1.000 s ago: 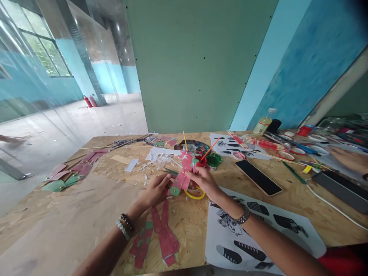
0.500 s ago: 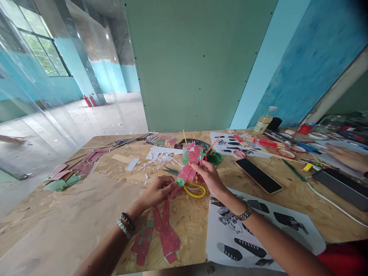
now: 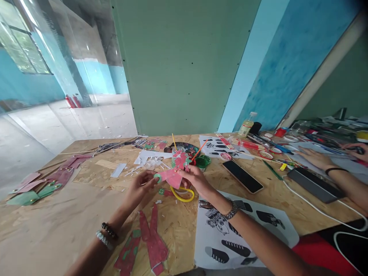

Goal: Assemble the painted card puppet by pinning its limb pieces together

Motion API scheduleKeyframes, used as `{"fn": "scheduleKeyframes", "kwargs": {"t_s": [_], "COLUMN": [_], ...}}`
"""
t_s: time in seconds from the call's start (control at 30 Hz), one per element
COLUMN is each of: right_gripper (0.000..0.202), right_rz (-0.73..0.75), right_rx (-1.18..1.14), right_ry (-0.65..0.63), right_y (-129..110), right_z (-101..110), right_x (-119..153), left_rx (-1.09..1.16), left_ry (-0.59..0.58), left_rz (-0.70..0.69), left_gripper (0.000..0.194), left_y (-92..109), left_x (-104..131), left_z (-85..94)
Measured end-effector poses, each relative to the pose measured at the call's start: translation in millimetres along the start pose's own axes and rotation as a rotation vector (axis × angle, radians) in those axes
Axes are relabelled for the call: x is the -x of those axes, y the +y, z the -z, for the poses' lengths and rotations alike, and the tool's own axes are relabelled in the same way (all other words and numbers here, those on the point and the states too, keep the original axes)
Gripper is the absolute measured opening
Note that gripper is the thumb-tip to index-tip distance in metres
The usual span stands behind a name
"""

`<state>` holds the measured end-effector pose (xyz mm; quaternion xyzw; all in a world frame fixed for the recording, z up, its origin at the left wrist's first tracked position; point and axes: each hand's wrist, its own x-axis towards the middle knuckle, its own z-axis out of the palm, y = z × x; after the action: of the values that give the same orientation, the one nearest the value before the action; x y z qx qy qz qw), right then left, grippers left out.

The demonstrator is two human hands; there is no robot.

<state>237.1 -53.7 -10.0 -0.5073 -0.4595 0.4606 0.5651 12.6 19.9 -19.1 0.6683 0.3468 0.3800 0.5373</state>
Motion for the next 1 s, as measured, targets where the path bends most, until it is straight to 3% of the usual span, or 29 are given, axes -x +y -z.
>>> {"fn": "scheduleKeyframes", "kwargs": {"t_s": [0.17,0.4,0.67,1.0], "right_gripper": [0.044,0.046,0.042,0.043], "right_rz": [-0.031,-0.077,-0.095,0.049], "right_rx": [0.061,0.131,0.136,0.191], "right_ry": [-0.106,-0.278,-0.195,-0.006], "right_y": [5.1,6.7,13.5,9.5], "right_z": [3.7,6.0,8.6,9.7], "right_x": [-2.1,-1.2,-5.1,-2.6], "left_rx": [0.051,0.080,0.266,0.180], "left_ry": [0.079,0.079,0.041,-0.027], "left_rz": [0.073,0.064,0.101,0.115], "left_gripper": [0.059,0.062,0.056,0.049], "left_y": [5.5,7.5,-3.2,9.5], "left_x": [1.4,5.7,6.4,10.6], "left_z": [3.9,7.1,9.2,2.2]}}
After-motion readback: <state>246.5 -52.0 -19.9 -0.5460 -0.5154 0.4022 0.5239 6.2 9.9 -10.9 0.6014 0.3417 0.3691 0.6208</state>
